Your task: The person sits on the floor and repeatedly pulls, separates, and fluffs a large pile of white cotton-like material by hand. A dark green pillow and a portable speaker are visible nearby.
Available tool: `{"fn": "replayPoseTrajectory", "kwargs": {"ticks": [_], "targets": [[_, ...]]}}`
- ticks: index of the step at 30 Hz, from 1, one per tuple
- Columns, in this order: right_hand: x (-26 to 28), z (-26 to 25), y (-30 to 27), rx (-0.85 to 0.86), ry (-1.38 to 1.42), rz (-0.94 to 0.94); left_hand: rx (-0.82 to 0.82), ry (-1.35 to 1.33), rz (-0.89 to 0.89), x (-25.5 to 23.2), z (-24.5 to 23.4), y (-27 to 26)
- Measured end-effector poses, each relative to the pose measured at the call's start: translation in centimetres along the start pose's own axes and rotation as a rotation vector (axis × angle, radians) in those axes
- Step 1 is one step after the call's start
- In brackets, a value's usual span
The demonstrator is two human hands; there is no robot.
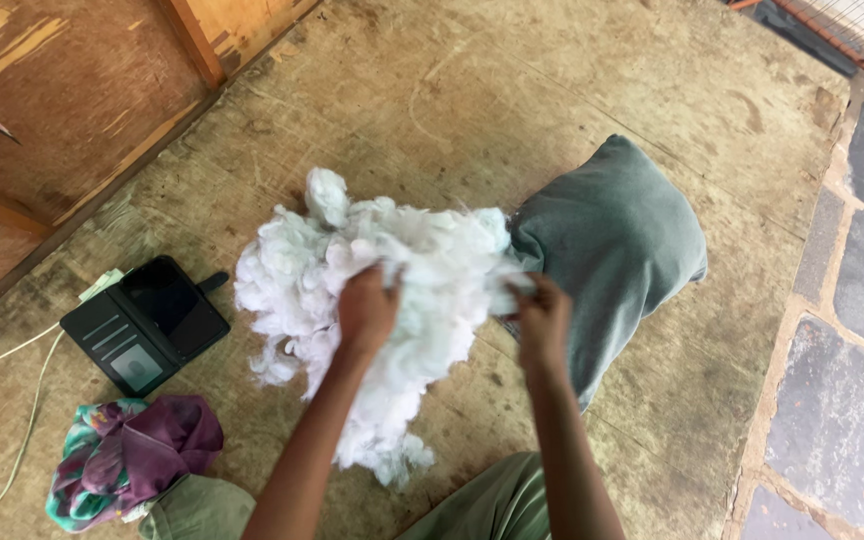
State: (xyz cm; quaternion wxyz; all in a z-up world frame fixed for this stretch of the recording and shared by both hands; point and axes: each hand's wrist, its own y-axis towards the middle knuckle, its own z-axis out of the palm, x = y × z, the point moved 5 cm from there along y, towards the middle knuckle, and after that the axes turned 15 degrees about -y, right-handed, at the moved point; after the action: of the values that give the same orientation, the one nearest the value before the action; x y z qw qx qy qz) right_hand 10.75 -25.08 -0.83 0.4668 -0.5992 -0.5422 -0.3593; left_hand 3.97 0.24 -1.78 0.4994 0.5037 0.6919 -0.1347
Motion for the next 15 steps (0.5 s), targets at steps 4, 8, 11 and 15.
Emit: {"fn": "replayPoseTrajectory", "kwargs": {"ticks": [4, 8, 11, 15], "targets": [[0.1, -2.9, 0.6, -0.052, -0.077, -0.007, 0.118, 0.057, -0.136, 2.5, -1.0, -0.3], [-2.5, 3.6, -0.2, 0.264, -0.066, -0.151, 0.231, 0.025, -0.174, 0.9, 2.8, -1.0], [-4.1, 7.2, -1.7, 0.197, -0.224, -0.221, 0.205, 0.095, -0.037, 1.2, 4.6, -1.6], [-4.0, 4.0, -0.2, 0.087, 0.009, -0.074, 0.056, 0.267, 0.025, 3.2, 2.2, 0.2]]}}
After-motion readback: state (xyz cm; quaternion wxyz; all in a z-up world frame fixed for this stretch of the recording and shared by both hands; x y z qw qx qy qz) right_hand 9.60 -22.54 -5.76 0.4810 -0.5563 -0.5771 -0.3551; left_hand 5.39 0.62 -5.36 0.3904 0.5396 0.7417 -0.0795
